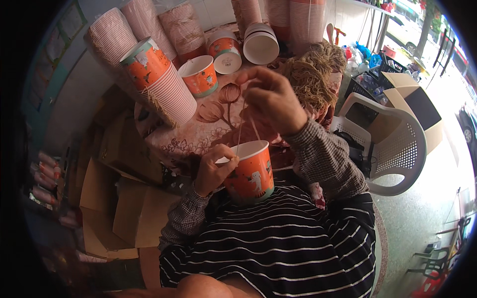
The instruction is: The recorder is attaching thin string handles to pre-punched holes in decorative paper buckets.
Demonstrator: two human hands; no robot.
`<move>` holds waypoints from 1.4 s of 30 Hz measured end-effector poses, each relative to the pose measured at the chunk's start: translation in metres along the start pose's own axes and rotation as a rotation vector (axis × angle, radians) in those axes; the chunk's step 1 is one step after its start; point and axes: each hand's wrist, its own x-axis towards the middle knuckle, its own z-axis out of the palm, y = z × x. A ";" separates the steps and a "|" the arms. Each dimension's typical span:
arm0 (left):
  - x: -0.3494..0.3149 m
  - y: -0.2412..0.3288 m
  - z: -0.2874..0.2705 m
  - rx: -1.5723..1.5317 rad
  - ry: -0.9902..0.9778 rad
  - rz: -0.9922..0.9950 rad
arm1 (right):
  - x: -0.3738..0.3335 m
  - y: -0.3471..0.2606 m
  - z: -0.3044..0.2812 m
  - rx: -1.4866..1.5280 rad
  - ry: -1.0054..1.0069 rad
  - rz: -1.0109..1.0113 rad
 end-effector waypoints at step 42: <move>-0.013 0.010 0.004 -0.020 -0.091 -0.153 | -0.018 -0.025 -0.042 0.081 0.127 -0.042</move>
